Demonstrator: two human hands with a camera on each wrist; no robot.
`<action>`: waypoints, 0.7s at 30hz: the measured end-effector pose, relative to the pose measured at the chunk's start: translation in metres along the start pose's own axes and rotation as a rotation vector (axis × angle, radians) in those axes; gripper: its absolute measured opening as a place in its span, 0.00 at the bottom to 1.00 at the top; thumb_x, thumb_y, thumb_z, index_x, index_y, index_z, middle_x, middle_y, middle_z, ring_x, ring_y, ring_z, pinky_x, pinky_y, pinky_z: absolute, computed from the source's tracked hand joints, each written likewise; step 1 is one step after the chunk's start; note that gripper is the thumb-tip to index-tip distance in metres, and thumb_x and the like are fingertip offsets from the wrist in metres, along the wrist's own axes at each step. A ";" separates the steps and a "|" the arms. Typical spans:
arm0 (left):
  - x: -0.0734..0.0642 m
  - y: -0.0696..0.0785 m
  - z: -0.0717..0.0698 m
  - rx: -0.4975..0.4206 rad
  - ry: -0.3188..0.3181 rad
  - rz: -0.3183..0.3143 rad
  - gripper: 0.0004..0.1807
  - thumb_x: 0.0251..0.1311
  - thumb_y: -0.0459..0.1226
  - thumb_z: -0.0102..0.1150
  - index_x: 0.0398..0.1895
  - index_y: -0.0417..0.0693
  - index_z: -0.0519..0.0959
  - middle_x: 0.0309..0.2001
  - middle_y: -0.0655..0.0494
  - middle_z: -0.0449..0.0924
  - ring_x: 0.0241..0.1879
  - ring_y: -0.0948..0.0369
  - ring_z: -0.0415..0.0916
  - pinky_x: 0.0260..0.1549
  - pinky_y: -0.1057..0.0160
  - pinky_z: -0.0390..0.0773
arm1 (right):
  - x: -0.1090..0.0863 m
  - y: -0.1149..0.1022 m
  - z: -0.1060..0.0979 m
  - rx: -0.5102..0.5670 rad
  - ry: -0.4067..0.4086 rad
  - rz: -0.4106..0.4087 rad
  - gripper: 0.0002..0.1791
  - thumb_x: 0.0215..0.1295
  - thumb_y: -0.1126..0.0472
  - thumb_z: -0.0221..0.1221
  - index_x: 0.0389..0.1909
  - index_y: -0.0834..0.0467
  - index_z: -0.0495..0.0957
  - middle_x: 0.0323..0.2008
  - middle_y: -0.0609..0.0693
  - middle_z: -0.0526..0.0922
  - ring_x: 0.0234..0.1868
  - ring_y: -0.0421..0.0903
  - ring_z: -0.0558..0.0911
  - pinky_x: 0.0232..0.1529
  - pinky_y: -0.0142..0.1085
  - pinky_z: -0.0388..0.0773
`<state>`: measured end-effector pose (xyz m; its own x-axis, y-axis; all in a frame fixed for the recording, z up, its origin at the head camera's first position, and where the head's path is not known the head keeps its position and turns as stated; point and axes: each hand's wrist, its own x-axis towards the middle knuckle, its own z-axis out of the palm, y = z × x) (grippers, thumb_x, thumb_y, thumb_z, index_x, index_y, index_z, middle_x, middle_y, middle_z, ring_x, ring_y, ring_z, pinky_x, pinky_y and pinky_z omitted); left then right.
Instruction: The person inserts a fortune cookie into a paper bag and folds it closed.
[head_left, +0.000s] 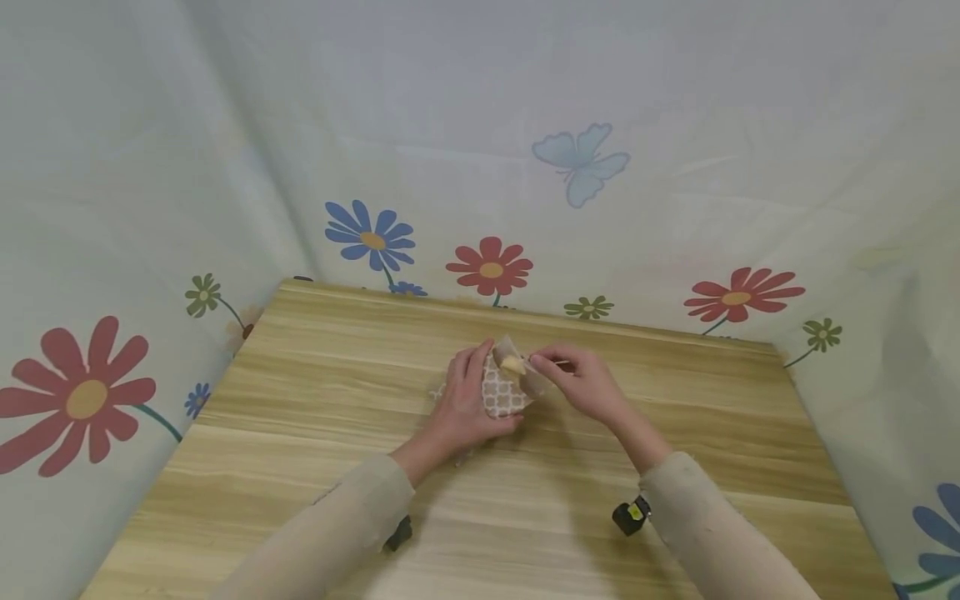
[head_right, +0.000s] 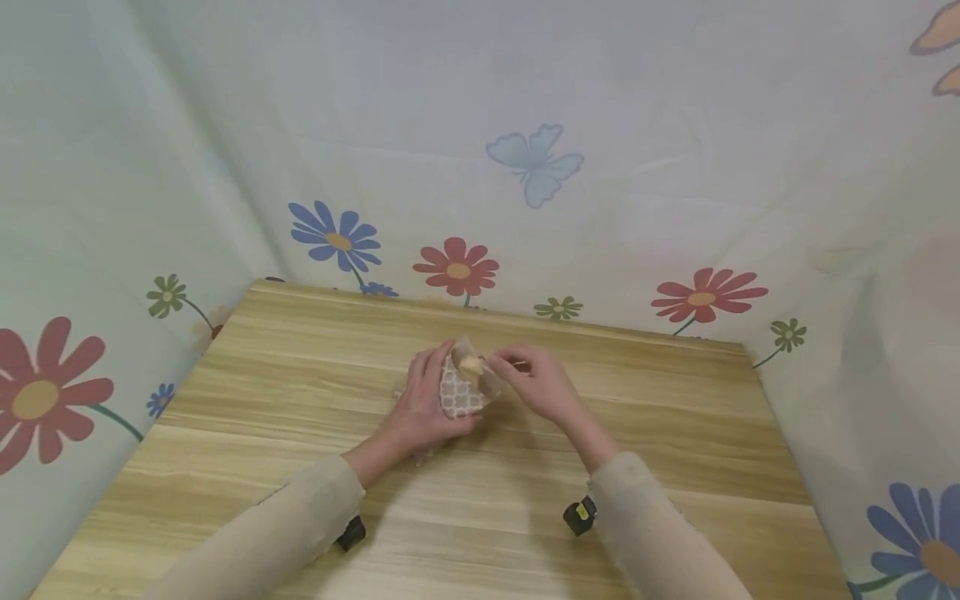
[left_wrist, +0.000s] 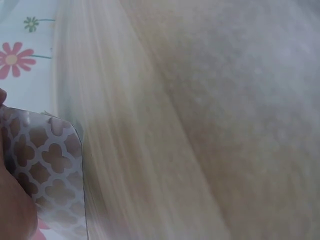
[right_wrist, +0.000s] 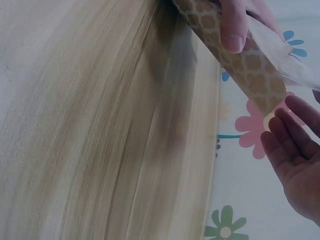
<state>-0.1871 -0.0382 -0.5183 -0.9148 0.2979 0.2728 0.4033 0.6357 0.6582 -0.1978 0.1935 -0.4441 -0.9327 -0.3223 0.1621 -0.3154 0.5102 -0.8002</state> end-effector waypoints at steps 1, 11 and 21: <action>0.000 0.000 0.000 0.001 -0.001 0.002 0.71 0.41 0.56 0.86 0.86 0.53 0.50 0.73 0.46 0.59 0.69 0.50 0.62 0.68 0.46 0.74 | 0.000 0.001 -0.001 0.001 -0.013 -0.002 0.13 0.79 0.56 0.63 0.51 0.59 0.89 0.50 0.54 0.90 0.53 0.52 0.88 0.57 0.50 0.85; 0.001 0.002 0.002 -0.008 0.001 0.026 0.72 0.40 0.55 0.87 0.86 0.53 0.49 0.73 0.45 0.60 0.69 0.50 0.62 0.69 0.46 0.74 | -0.002 0.004 -0.005 -0.017 -0.095 0.018 0.15 0.82 0.53 0.59 0.53 0.58 0.89 0.49 0.52 0.91 0.52 0.48 0.88 0.56 0.50 0.85; -0.002 0.001 0.003 -0.004 0.015 0.048 0.72 0.40 0.54 0.88 0.86 0.53 0.50 0.71 0.45 0.61 0.67 0.49 0.63 0.67 0.46 0.76 | 0.000 0.003 -0.005 -0.052 -0.170 -0.009 0.14 0.80 0.54 0.61 0.51 0.58 0.90 0.48 0.51 0.91 0.49 0.47 0.87 0.54 0.48 0.86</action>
<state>-0.1847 -0.0357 -0.5202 -0.8945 0.3172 0.3149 0.4469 0.6181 0.6468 -0.1999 0.1989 -0.4431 -0.8882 -0.4548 0.0655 -0.3359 0.5456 -0.7678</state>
